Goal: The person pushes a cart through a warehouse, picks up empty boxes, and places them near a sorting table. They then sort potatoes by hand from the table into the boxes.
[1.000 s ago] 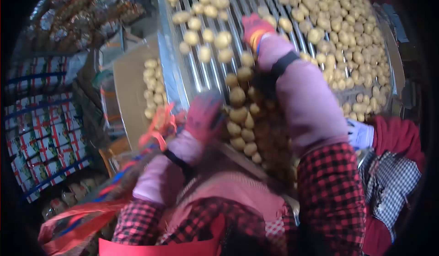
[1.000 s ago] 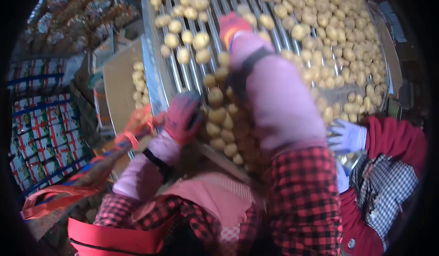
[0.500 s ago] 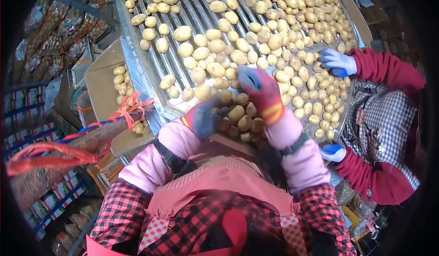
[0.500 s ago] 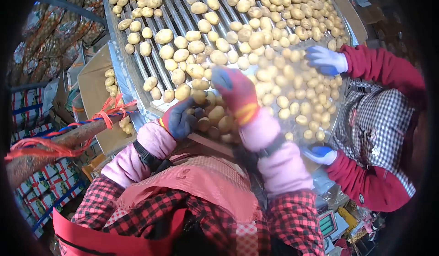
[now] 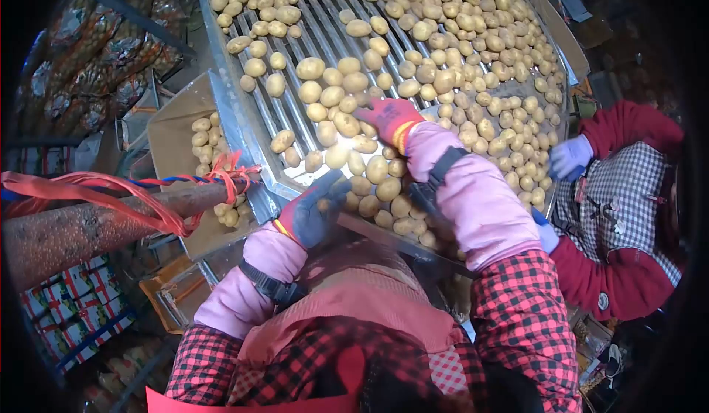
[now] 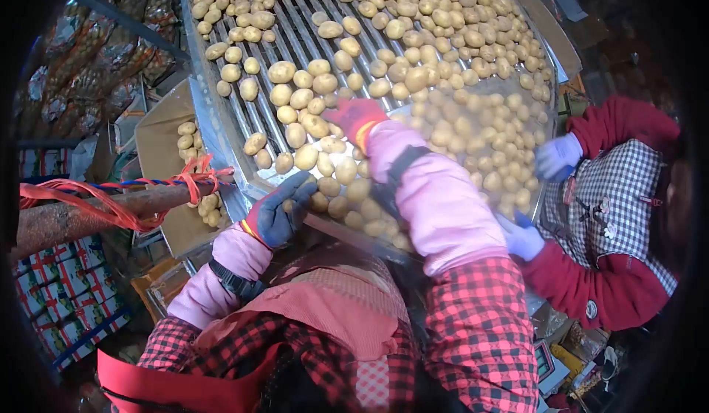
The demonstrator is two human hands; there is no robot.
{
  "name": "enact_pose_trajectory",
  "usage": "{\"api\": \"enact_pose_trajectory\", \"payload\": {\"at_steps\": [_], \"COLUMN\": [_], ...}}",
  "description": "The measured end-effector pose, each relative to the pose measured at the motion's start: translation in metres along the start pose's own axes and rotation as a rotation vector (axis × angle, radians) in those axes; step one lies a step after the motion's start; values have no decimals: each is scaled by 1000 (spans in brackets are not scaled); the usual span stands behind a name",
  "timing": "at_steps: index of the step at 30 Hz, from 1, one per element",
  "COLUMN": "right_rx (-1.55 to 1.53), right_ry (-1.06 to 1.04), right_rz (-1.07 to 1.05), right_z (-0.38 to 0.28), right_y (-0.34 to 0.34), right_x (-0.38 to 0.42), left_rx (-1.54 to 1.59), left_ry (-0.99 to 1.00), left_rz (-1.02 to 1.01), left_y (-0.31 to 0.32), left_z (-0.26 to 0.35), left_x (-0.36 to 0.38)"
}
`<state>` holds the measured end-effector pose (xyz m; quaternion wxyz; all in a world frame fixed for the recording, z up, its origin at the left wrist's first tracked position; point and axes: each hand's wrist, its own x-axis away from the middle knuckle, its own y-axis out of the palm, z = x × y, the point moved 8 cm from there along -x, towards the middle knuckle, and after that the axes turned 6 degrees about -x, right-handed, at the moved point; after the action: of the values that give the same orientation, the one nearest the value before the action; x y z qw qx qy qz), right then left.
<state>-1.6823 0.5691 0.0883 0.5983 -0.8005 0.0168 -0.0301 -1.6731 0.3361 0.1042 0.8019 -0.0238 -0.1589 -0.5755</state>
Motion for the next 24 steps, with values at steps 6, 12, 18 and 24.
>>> {"api": "enact_pose_trajectory", "payload": {"at_steps": [6, 12, 18, 24], "right_rx": [-1, -246, -177, -283], "right_ry": [454, 345, 6, 273], "right_rz": [-74, 222, 226, -53], "right_z": [3, 8, -7, 23], "right_y": [11, -13, -33, -10], "right_x": [30, 39, 23, -28], "left_rx": [967, 964, 1297, -278], "left_ry": [-332, -423, -386, 102], "left_rz": [9, 1, 16, 42], "left_y": [8, 37, 36, 4], "left_z": [-3, 15, 9, 42], "left_x": [0, -30, -62, -63]}}
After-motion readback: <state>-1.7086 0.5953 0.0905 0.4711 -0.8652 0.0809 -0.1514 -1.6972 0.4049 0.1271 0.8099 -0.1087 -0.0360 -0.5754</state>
